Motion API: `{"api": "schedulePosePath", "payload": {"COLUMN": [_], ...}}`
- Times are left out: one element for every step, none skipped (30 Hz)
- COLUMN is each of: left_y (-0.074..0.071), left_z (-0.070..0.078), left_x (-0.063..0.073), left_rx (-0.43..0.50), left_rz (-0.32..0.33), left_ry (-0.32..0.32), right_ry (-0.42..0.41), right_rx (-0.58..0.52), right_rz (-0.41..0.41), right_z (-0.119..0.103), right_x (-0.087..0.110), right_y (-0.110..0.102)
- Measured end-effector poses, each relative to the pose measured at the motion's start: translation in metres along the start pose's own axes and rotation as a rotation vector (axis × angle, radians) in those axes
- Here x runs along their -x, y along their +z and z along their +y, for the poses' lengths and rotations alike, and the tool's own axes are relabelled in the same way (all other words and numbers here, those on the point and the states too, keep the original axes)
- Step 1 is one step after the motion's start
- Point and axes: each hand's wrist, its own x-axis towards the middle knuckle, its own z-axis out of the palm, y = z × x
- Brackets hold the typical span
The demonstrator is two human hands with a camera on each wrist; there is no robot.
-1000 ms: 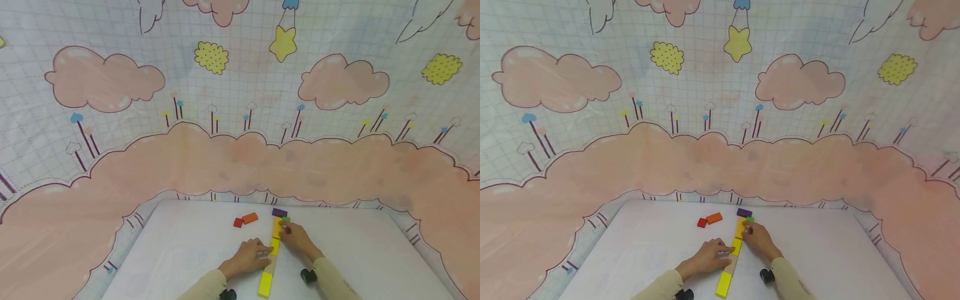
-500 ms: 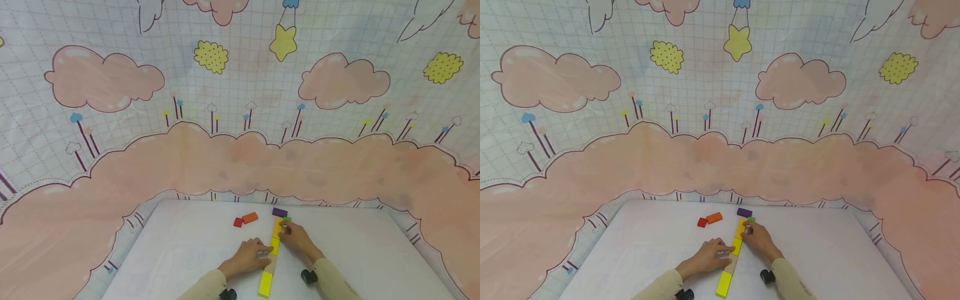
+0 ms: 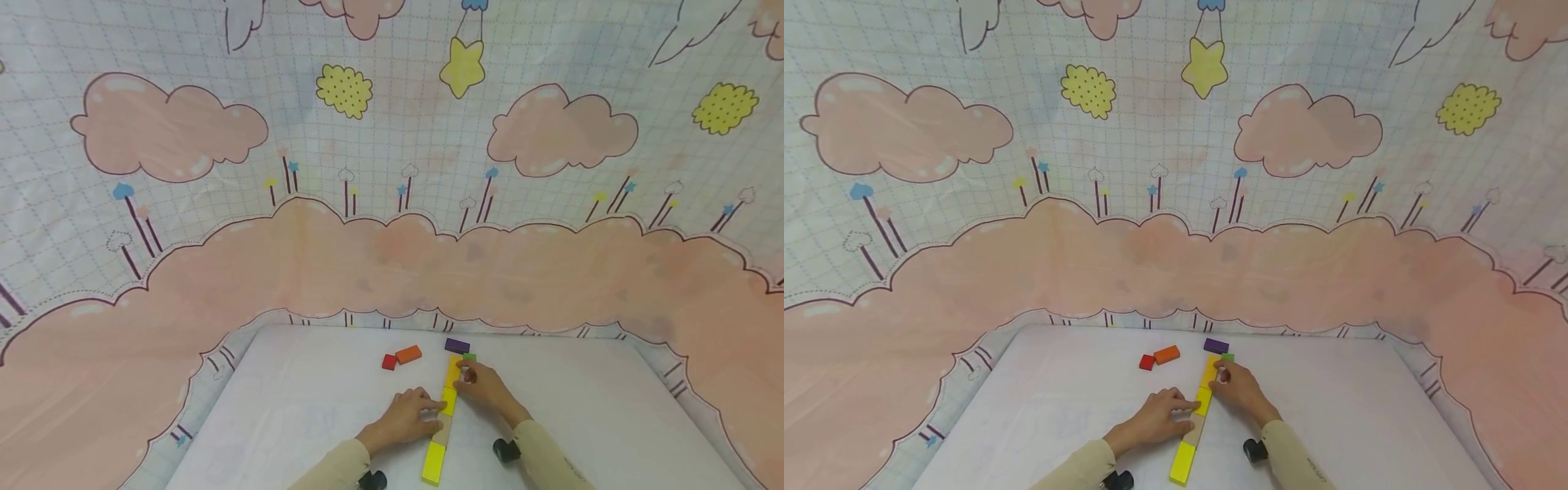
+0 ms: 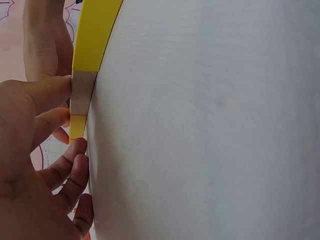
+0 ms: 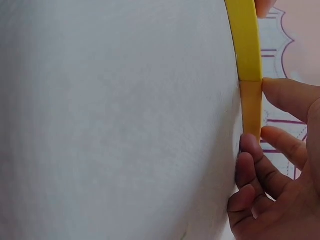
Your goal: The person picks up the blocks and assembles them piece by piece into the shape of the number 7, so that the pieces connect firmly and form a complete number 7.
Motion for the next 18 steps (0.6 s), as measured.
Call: {"api": "schedulePosePath", "payload": {"left_y": [-0.0003, -0.0006, -0.0007, -0.0003, 0.0000, 0.0003, 0.0006, 0.0011, 0.0017, 0.0024, 0.0028, 0.0032, 0.0037, 0.0039, 0.0039, 0.0040, 0.0037, 0.0036], "left_z": [0.0000, -0.0002, -0.0007, -0.0010, -0.0015, -0.0019, -0.0022, -0.0027, -0.0031, -0.0035, -0.0037, -0.0039, -0.0041, -0.0044, -0.0044, -0.0045, -0.0045, -0.0045], "left_x": [-0.0002, -0.0005, -0.0009, -0.0011, -0.0014, -0.0015, -0.0017, -0.0022, -0.0025, -0.0029, -0.0030, -0.0032, -0.0034, -0.0036, -0.0036, -0.0036, -0.0036, -0.0035], "left_rx": [0.001, -0.001, -0.003, -0.002, -0.002, -0.004, -0.003, -0.005, -0.003, -0.002, -0.004, -0.004, -0.003, -0.006, -0.008, -0.008, -0.010, -0.010], "left_rz": [0.000, 0.001, 0.002, 0.002, 0.004, 0.008, 0.010, 0.013, 0.013, 0.015, 0.015, 0.015, 0.014, 0.015, 0.015, 0.016, 0.017, 0.018], "left_ry": [-0.001, 0.001, 0.003, 0.003, 0.004, 0.009, 0.010, 0.015, 0.014, 0.014, 0.015, 0.015, 0.011, 0.014, 0.014, 0.014, 0.014, 0.014], "right_ry": [-0.001, -0.001, 0.002, 0.001, -0.002, -0.001, 0.001, 0.001, 0.004, 0.005, 0.010, 0.013, 0.014, 0.012, 0.017, 0.015, 0.015, 0.013], "right_rx": [0.003, 0.008, 0.007, 0.007, 0.005, 0.004, 0.002, 0.005, 0.003, 0.003, 0.002, 0.008, 0.008, 0.008, 0.003, 0.002, 0.000, -0.001], "right_rz": [0.000, 0.000, -0.002, -0.002, -0.001, -0.003, -0.004, -0.005, -0.006, -0.007, -0.008, -0.010, -0.011, -0.011, -0.013, -0.013, -0.014, -0.015], "right_z": [-0.0001, -0.0005, -0.0007, -0.0007, -0.0012, -0.0013, -0.0014, -0.0011, -0.0011, -0.0014, -0.0013, -0.0007, -0.0006, -0.0005, -0.0006, -0.0006, -0.0004, -0.0005], "right_x": [-0.0005, -0.0008, -0.0013, -0.0012, -0.0008, -0.0010, -0.0012, -0.0016, -0.0019, -0.0019, -0.0021, -0.0026, -0.0026, -0.0026, -0.0026, -0.0026, -0.0027, -0.0025], "right_y": [-0.0003, -0.0007, -0.0012, -0.0013, -0.0018, -0.0021, -0.0025, -0.0027, -0.0030, -0.0034, -0.0036, -0.0037, -0.0038, -0.0039, -0.0039, -0.0041, -0.0040, -0.0040]}}
